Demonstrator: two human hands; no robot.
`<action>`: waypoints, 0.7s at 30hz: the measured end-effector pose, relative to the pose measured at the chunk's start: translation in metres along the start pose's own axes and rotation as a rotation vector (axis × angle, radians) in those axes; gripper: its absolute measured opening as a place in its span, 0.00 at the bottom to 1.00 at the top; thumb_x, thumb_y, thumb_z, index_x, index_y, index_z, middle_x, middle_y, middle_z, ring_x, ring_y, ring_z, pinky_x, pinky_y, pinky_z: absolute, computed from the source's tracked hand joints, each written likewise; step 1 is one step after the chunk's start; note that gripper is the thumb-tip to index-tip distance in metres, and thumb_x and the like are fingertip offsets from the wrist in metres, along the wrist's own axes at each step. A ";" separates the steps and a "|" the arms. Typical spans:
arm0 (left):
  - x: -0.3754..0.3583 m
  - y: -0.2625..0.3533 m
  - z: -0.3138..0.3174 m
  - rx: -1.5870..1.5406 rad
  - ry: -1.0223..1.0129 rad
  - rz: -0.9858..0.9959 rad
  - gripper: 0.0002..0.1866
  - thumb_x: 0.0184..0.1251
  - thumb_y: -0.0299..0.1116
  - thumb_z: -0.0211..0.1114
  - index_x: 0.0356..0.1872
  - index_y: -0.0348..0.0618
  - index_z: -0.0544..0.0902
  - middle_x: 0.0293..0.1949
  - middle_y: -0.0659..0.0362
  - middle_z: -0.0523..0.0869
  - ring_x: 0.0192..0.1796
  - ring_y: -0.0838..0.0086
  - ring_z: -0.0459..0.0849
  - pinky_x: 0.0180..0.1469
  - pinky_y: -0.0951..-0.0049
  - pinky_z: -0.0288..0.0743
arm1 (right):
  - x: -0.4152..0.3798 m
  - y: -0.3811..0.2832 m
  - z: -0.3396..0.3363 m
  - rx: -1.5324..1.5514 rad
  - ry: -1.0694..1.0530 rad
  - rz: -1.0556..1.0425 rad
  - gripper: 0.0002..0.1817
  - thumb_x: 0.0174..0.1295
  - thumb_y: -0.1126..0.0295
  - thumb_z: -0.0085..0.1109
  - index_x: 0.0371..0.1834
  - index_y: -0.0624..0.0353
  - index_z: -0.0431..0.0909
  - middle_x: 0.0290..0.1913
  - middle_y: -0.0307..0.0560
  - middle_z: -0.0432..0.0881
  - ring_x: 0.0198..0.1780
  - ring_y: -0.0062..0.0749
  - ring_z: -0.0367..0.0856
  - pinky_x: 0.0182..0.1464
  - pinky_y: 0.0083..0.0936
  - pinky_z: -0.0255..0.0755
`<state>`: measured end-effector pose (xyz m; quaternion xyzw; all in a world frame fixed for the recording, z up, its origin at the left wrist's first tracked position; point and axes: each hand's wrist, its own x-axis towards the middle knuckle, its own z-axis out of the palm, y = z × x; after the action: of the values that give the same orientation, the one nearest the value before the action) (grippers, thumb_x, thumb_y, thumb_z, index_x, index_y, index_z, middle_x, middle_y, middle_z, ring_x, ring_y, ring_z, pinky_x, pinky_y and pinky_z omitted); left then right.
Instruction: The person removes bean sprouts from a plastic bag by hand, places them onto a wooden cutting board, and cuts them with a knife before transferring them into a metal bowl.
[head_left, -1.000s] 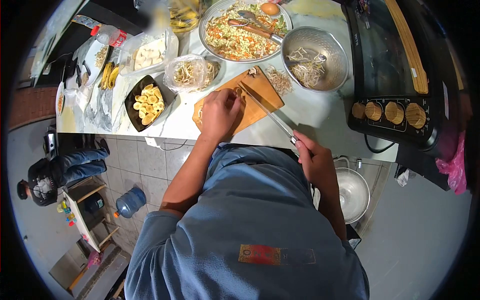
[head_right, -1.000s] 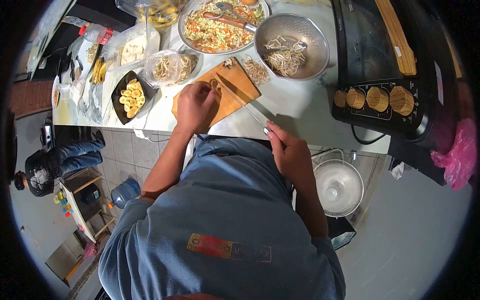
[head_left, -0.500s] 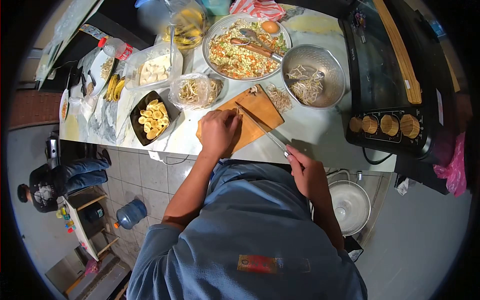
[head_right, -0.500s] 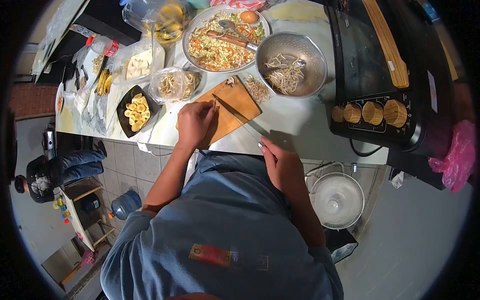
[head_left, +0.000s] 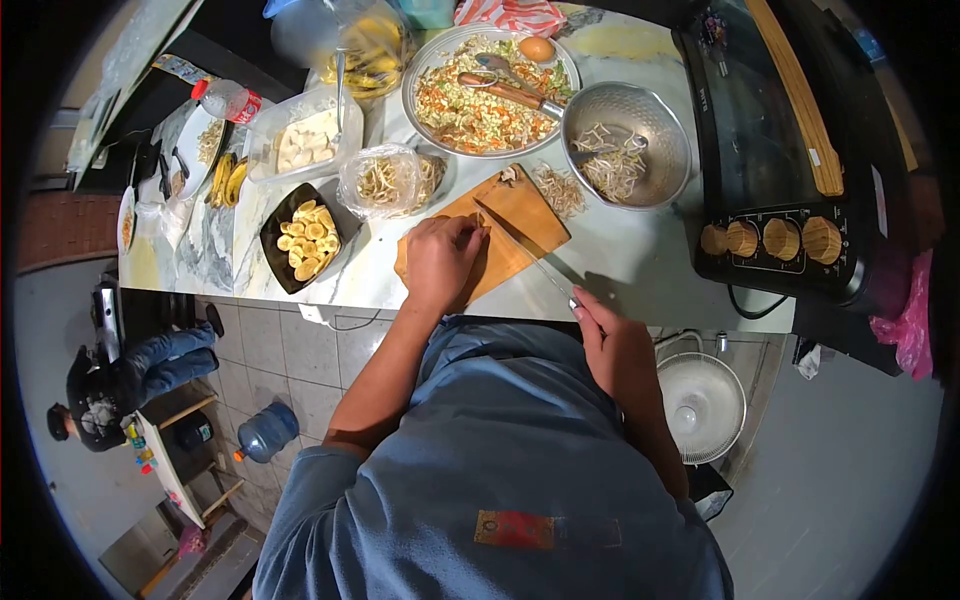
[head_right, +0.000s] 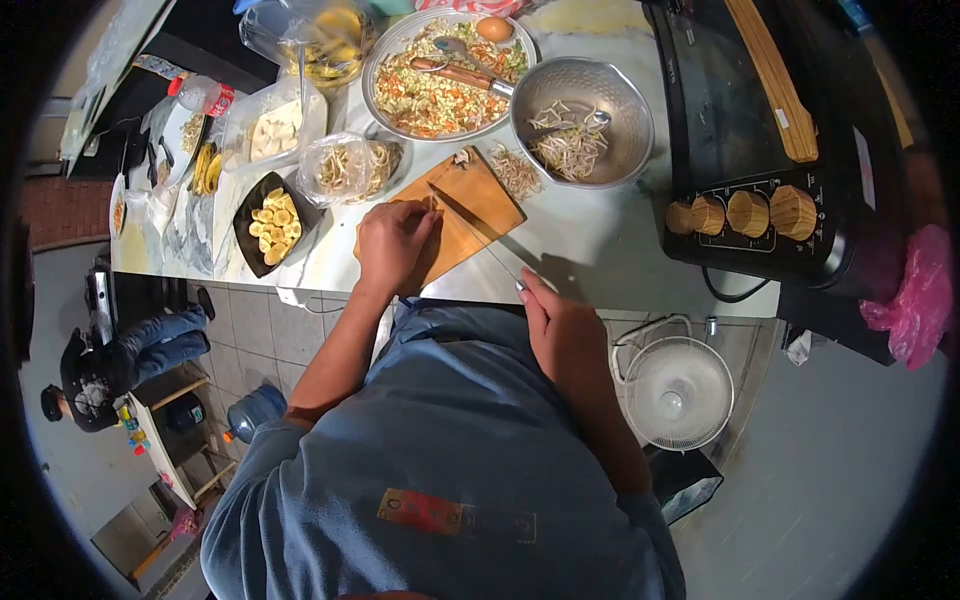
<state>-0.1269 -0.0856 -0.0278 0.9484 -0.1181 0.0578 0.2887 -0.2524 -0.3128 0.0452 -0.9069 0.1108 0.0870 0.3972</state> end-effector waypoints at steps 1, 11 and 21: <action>0.001 0.000 0.000 0.001 0.007 0.003 0.11 0.60 0.38 0.76 0.33 0.40 0.90 0.32 0.53 0.91 0.38 0.57 0.87 0.46 0.60 0.79 | 0.001 -0.002 0.000 0.000 0.005 -0.007 0.16 0.73 0.60 0.59 0.59 0.51 0.85 0.35 0.60 0.86 0.40 0.57 0.86 0.44 0.43 0.80; 0.003 -0.006 -0.007 -0.036 0.000 0.017 0.09 0.61 0.34 0.75 0.35 0.39 0.90 0.33 0.51 0.90 0.37 0.56 0.87 0.46 0.59 0.79 | 0.002 -0.016 -0.012 -0.217 0.023 -0.036 0.17 0.75 0.58 0.55 0.60 0.49 0.84 0.30 0.58 0.86 0.35 0.58 0.86 0.41 0.48 0.79; 0.037 0.010 -0.005 -0.259 0.013 0.128 0.09 0.64 0.33 0.75 0.39 0.39 0.90 0.34 0.51 0.91 0.36 0.63 0.88 0.41 0.66 0.80 | -0.020 -0.006 -0.043 0.012 0.064 0.352 0.18 0.76 0.55 0.55 0.61 0.46 0.85 0.34 0.55 0.89 0.39 0.53 0.89 0.44 0.41 0.80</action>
<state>-0.0939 -0.0981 -0.0117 0.8932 -0.1828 0.0666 0.4054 -0.2673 -0.3381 0.0827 -0.8734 0.2809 0.1255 0.3776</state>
